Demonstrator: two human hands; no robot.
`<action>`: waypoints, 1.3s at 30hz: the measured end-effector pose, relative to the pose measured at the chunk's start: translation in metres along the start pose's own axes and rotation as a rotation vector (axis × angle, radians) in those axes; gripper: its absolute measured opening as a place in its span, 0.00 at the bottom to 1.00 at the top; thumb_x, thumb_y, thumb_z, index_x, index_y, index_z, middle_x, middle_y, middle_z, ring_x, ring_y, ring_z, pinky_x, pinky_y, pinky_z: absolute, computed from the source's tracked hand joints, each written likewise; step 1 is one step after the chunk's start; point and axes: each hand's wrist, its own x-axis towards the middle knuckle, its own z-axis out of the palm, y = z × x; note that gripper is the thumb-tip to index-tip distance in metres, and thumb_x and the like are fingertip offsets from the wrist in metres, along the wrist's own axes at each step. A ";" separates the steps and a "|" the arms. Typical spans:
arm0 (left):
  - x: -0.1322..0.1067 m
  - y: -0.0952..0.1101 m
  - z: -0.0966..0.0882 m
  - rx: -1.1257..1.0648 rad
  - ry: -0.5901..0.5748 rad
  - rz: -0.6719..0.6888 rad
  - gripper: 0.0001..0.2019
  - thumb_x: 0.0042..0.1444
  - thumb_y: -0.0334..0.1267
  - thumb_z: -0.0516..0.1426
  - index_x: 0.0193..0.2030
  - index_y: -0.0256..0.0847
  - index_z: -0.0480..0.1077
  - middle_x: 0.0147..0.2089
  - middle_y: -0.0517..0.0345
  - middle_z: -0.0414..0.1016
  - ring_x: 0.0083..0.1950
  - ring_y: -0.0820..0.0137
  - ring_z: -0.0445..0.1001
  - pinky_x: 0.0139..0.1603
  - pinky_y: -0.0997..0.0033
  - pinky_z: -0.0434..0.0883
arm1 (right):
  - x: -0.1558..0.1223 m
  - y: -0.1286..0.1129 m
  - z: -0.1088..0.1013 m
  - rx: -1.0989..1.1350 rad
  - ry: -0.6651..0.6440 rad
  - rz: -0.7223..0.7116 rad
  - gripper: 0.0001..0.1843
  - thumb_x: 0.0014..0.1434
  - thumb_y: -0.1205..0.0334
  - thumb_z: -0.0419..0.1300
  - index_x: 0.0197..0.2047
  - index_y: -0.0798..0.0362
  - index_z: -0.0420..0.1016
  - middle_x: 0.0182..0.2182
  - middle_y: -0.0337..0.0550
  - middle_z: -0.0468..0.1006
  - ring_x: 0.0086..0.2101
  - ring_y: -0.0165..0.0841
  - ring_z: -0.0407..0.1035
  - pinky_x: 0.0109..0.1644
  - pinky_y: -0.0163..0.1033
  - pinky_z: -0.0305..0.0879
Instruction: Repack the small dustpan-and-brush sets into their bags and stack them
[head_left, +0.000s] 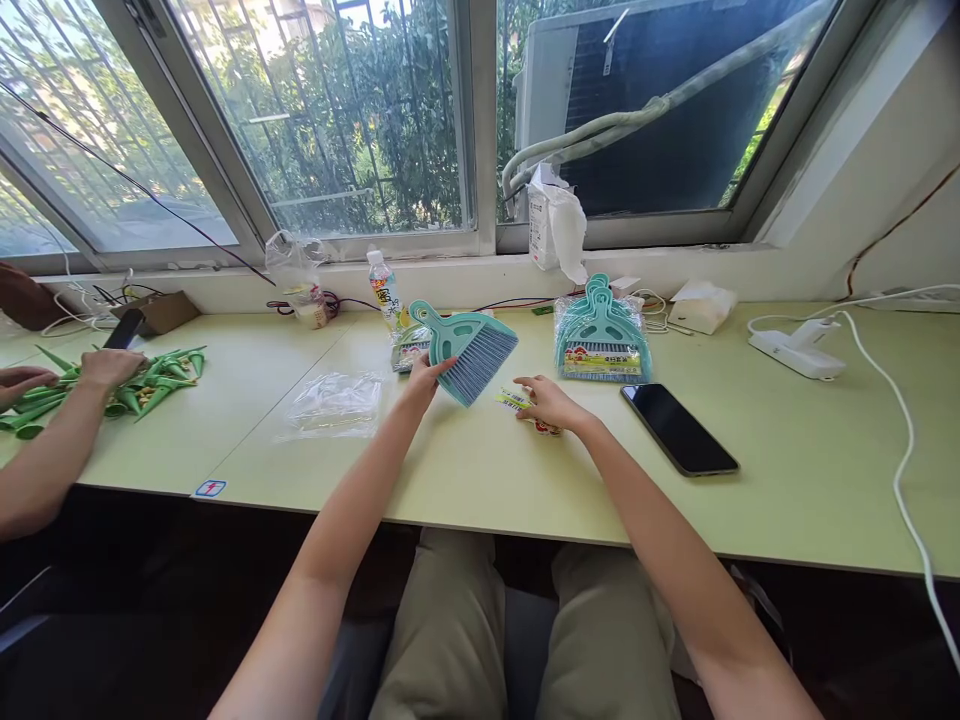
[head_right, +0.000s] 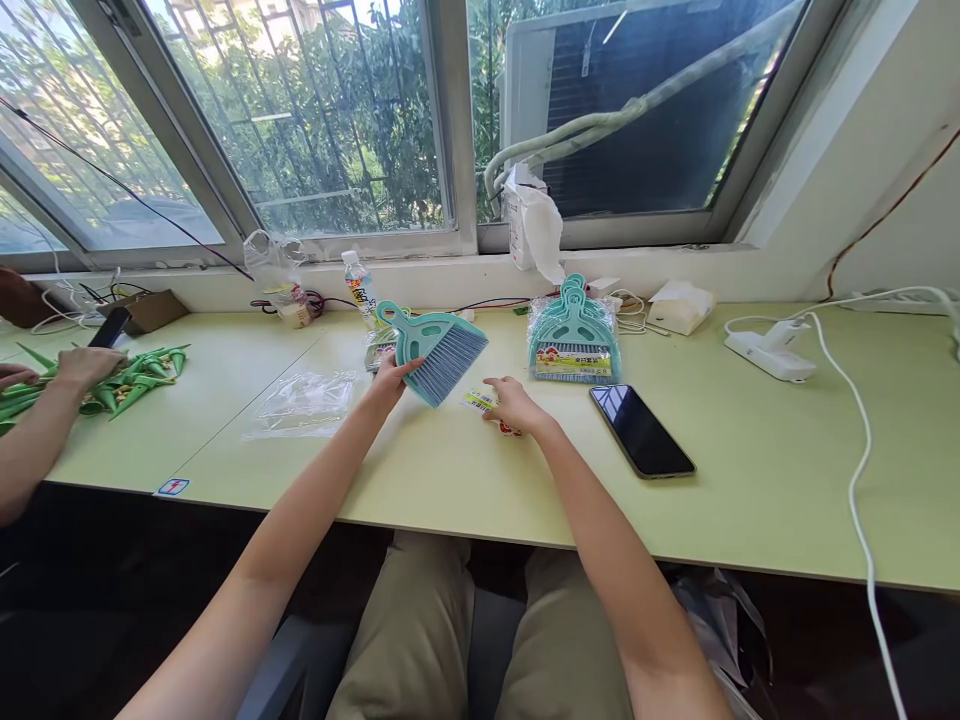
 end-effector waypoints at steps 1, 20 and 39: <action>0.000 0.000 0.000 0.004 0.007 0.003 0.27 0.30 0.38 0.71 0.41 0.39 0.71 0.40 0.54 0.77 0.42 0.64 0.75 0.44 0.66 0.72 | 0.000 -0.001 -0.001 0.011 0.015 0.045 0.40 0.47 0.66 0.69 0.62 0.54 0.62 0.54 0.55 0.67 0.45 0.35 0.71 0.51 0.39 0.65; -0.011 0.001 0.007 0.169 0.007 -0.097 0.31 0.45 0.38 0.64 0.56 0.50 0.60 0.52 0.56 0.72 0.47 0.66 0.74 0.43 0.66 0.73 | -0.023 -0.024 -0.034 -0.031 -0.458 -0.170 0.29 0.36 0.67 0.71 0.46 0.47 0.76 0.44 0.41 0.74 0.45 0.36 0.70 0.45 0.34 0.67; -0.019 -0.010 0.031 -0.001 0.063 -0.067 0.27 0.33 0.35 0.68 0.44 0.38 0.69 0.45 0.51 0.76 0.49 0.59 0.74 0.55 0.56 0.68 | 0.000 -0.021 -0.018 0.807 0.211 0.056 0.24 0.45 0.38 0.63 0.24 0.53 0.67 0.20 0.36 0.69 0.23 0.27 0.61 0.25 0.33 0.55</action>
